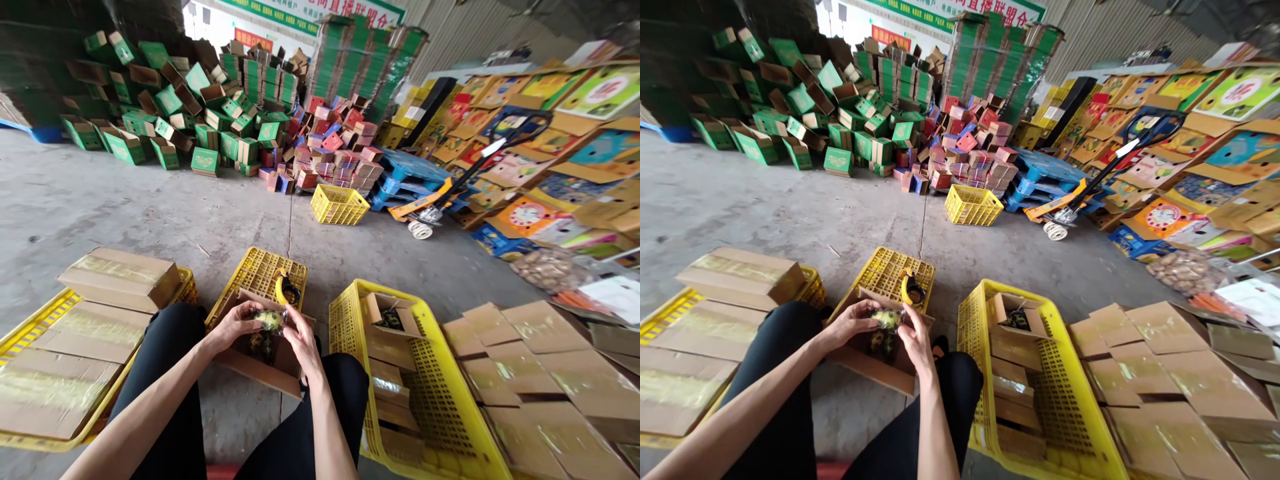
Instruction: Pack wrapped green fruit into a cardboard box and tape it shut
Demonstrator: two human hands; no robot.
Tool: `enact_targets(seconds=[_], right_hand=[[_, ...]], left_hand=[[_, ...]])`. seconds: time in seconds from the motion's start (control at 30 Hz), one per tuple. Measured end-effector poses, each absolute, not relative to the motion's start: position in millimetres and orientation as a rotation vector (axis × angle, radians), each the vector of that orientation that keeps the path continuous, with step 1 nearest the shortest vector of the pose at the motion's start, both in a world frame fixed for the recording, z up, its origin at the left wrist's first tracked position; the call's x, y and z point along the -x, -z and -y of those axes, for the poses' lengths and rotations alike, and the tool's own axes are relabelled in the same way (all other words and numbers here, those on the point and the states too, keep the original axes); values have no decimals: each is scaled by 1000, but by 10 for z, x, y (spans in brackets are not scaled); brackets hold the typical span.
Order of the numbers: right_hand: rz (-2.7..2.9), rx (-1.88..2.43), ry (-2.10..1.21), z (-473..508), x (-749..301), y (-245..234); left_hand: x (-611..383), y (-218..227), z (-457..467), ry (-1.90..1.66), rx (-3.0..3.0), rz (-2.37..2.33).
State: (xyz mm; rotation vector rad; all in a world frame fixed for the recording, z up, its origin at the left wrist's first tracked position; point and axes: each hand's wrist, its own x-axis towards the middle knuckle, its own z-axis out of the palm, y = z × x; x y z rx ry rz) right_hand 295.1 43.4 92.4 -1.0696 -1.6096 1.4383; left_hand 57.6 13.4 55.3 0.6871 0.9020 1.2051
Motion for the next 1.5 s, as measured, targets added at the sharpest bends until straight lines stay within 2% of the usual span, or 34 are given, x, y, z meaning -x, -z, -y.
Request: enact_targets(seconds=[0.2, 0.4, 0.53, 0.63, 0.77, 0.9, 1.0, 1.2, 1.5], right_hand=[[1460, 1148, -1463, -429, -2956, -940], [1434, 1151, -1660, -388, -2961, -912], [1461, 1135, -1638, -431, -2970, -844], [1514, 1175, -1516, -478, -3003, -796], [1801, 1323, -1087, -497, -3053, -785], [2065, 1525, -626, -463, -3046, -780], [2138, 1677, -434, -434, -3018, -745], [2319, 1892, -342, -383, -2934, -688], [2382, 2114, -478, -392, -2841, -623]], left_hand=[[-601, -507, -153, -1246, -790, -877], [-631, -524, -148, -1260, -836, -832], [-653, -538, -120, -1227, -852, -838], [-646, -507, -106, -1179, -810, -891], [-601, -382, -123, -1113, -865, -1050], [-616, -191, -153, -829, -1298, -1234], [-707, -46, -173, -675, -1477, -1247], [-850, 148, -324, -462, -1685, -1209], [-722, 311, -626, -139, -1911, -1129]])
